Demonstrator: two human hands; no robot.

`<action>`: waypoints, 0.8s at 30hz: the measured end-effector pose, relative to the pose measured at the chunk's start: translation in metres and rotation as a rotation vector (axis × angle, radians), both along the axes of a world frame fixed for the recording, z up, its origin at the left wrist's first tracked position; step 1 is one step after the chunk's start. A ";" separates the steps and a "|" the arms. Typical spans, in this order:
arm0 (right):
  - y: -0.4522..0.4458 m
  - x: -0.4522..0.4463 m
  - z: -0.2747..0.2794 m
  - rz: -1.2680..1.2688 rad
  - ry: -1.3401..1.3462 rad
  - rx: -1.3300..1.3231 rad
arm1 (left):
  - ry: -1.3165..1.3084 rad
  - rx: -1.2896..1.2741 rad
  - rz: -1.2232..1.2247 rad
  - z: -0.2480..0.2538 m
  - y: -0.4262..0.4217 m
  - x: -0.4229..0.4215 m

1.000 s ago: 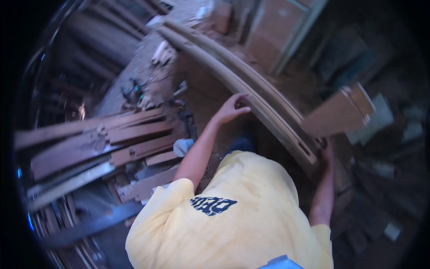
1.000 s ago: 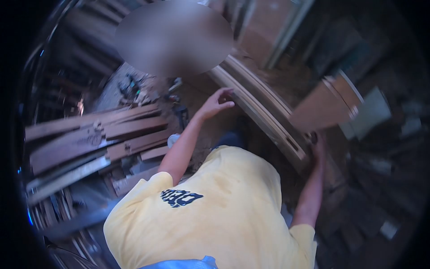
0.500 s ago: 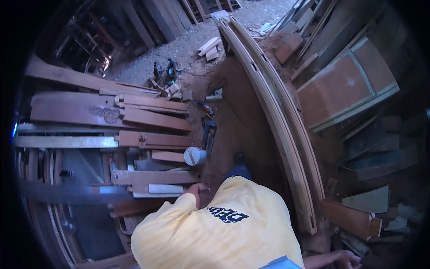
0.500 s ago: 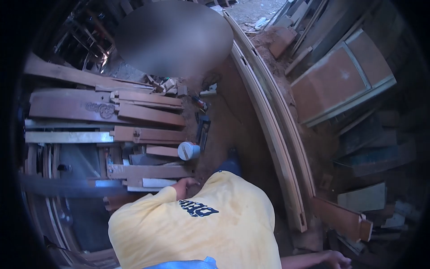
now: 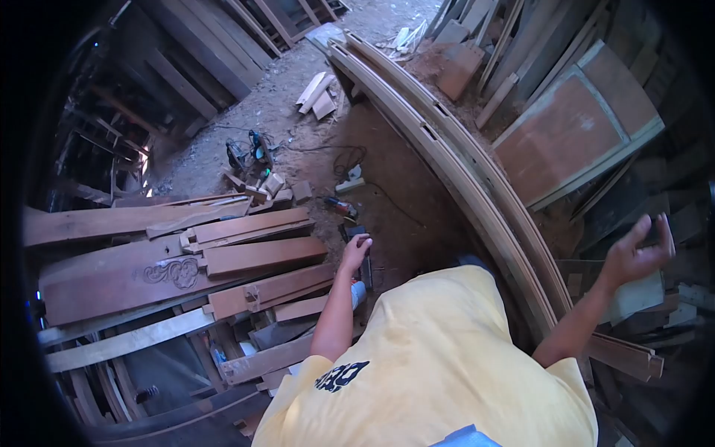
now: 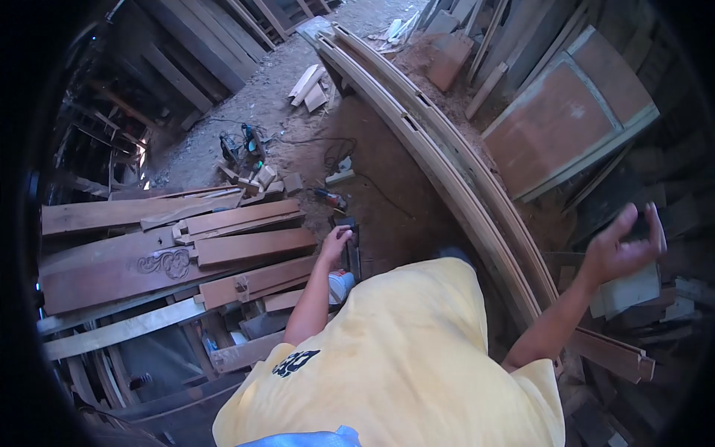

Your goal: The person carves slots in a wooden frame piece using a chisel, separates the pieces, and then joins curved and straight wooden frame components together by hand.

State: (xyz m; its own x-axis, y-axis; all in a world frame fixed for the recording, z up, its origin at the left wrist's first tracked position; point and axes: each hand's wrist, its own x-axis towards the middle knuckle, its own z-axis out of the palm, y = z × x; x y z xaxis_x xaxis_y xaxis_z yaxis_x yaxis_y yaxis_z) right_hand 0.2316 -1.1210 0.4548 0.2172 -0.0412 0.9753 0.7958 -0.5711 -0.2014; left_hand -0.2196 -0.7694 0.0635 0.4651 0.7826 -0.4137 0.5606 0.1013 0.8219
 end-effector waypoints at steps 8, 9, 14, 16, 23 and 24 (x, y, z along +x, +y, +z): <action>0.138 0.079 -0.062 0.236 0.530 -0.050 | 0.059 -0.504 0.110 -0.019 0.021 -0.019; 0.160 0.096 -0.084 0.230 0.539 -0.051 | 0.083 -0.571 0.096 -0.031 0.028 -0.030; 0.276 0.201 -0.223 0.412 1.114 -0.049 | 0.197 -0.589 0.271 -0.030 0.068 -0.055; 0.326 0.260 -0.301 0.403 1.184 -0.070 | 0.244 -0.610 0.194 -0.047 0.096 -0.092; 0.482 0.443 -0.438 0.165 1.252 -0.598 | 0.662 -0.660 0.250 0.044 0.191 -0.062; 0.499 0.469 -0.446 0.108 1.195 -0.653 | 0.653 -0.659 0.346 0.063 0.199 -0.046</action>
